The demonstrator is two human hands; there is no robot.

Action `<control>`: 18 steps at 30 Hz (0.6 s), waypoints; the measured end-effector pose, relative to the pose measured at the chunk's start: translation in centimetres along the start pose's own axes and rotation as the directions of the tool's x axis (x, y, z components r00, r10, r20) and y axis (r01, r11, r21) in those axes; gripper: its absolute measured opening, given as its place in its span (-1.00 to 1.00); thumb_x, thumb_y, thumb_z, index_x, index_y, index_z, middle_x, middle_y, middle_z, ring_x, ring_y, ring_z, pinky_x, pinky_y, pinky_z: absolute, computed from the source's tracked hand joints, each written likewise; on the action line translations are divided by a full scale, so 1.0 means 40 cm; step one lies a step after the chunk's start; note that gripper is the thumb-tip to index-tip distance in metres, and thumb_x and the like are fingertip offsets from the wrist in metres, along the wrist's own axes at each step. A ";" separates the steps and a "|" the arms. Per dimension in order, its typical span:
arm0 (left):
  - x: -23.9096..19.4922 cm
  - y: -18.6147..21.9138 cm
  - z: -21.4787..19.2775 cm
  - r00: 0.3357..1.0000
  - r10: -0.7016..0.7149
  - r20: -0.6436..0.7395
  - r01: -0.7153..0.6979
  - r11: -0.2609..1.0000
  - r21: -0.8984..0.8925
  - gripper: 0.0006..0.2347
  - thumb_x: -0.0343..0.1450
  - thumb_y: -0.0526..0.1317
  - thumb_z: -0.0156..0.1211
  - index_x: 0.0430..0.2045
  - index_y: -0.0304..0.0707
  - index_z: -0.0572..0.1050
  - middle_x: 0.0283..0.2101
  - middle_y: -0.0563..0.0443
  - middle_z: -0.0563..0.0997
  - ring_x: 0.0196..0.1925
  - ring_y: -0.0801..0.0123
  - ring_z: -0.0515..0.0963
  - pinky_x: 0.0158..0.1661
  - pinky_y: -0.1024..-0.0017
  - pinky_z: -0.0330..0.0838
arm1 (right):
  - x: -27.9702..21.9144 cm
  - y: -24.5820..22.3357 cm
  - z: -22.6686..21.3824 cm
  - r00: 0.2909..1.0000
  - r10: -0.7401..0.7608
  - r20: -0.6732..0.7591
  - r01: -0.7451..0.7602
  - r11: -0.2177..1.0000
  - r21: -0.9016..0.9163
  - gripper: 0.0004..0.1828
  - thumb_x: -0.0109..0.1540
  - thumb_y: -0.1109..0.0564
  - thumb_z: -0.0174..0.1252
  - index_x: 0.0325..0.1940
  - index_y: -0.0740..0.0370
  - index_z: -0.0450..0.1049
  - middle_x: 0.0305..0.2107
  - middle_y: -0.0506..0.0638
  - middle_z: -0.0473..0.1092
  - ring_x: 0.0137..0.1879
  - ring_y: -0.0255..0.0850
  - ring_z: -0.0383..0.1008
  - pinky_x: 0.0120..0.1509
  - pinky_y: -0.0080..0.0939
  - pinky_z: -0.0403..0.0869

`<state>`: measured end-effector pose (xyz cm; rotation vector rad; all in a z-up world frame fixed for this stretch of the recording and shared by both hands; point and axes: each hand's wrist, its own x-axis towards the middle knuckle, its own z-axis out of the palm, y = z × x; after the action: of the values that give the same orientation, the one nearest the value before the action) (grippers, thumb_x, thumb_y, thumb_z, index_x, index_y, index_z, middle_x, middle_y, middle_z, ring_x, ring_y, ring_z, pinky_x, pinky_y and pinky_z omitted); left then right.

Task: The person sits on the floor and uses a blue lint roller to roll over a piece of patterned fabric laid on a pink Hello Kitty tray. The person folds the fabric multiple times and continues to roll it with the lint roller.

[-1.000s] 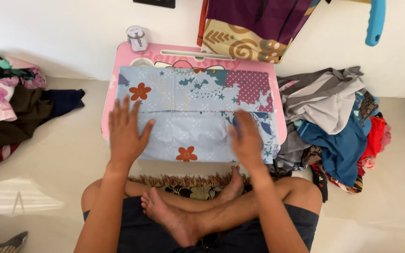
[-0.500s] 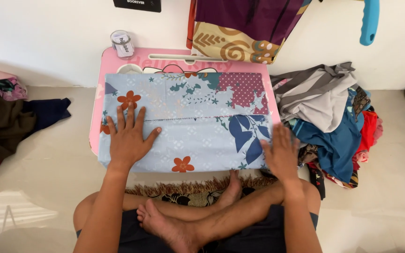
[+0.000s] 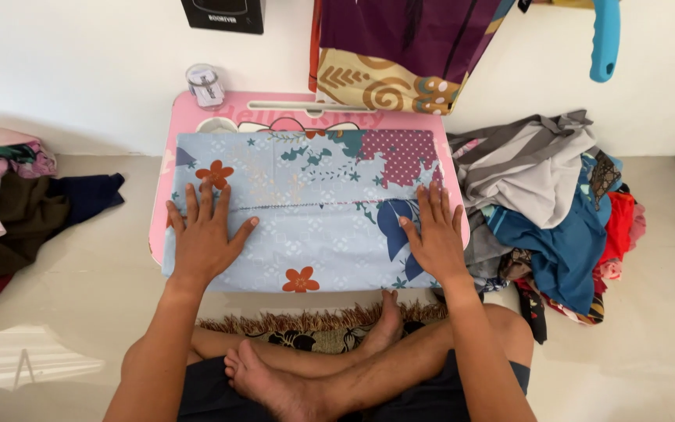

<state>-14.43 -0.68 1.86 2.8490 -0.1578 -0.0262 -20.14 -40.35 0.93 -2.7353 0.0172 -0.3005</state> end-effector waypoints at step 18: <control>-0.018 -0.032 -0.047 0.995 -0.034 0.095 0.035 0.999 -0.015 -0.31 0.48 0.34 -0.28 0.49 0.04 0.04 0.57 -0.11 -0.01 0.61 0.00 -0.12 0.49 -0.14 -0.36 | 0.000 0.042 0.017 0.996 0.060 0.062 -0.048 0.982 -0.181 -0.22 0.39 -0.41 -0.19 0.60 -0.05 0.03 0.52 0.02 0.00 0.62 0.03 -0.09 0.56 0.56 -0.18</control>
<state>-14.94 1.15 3.31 2.8354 -0.1274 -0.1693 -19.93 -41.66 -0.34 -2.9166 0.1052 -0.2006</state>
